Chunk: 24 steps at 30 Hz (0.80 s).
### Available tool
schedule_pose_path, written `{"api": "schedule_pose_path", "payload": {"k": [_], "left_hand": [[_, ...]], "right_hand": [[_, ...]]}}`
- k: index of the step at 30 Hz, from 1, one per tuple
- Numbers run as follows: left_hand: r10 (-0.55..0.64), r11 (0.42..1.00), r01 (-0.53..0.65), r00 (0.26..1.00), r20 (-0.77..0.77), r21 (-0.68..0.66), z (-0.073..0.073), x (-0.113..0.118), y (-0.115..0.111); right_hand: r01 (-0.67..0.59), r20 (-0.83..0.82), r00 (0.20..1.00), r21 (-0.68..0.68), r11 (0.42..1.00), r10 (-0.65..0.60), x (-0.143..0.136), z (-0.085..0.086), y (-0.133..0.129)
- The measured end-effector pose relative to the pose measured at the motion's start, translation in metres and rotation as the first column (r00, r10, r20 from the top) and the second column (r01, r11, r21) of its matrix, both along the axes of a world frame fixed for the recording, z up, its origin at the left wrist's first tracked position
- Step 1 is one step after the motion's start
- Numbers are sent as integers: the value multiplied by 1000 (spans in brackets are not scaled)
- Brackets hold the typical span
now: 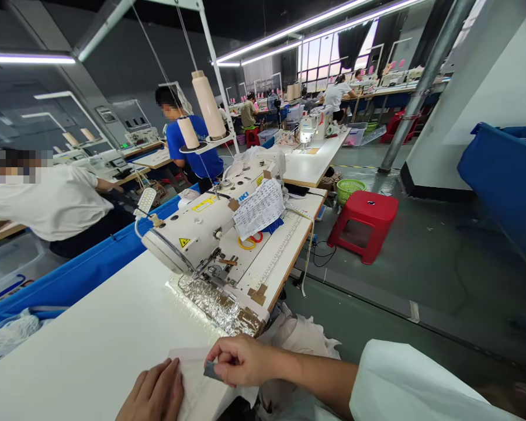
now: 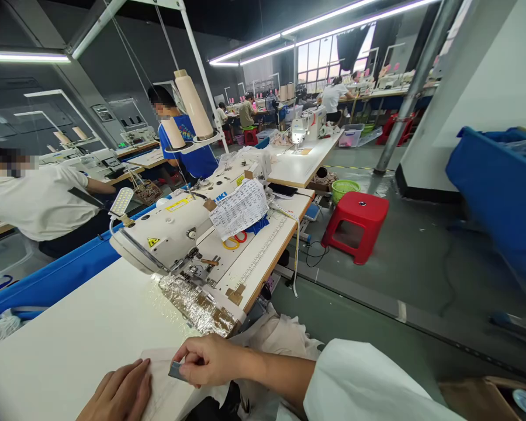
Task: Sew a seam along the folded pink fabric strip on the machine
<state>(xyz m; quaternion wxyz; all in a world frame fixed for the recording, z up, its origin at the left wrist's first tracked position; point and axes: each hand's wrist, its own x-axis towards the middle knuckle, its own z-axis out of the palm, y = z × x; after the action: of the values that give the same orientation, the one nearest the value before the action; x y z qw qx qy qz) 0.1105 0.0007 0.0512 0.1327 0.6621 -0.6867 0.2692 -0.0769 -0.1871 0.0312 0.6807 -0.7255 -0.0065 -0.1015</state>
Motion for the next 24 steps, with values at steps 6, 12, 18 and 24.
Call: {"api": "schedule_pose_path", "payload": {"k": [6,12,18,24], "left_hand": [[98,995,-100,982,-163,-4,12,-19,4],[220,972,-188,936,-275,140,6,-20,14],[197,974,-153,935,-294,166,6,-17,18],[226,960,-157,926,-303,233,3,-19,20]], "right_hand": [[38,-6,999,-10,999,-38,-6,10,5],[78,-71,993,-190,979,-93,2,14,7],[145,17,984,-651,745,-177,36,23,13],[51,-24,990,-852,521,-136,75,26,24]]}}
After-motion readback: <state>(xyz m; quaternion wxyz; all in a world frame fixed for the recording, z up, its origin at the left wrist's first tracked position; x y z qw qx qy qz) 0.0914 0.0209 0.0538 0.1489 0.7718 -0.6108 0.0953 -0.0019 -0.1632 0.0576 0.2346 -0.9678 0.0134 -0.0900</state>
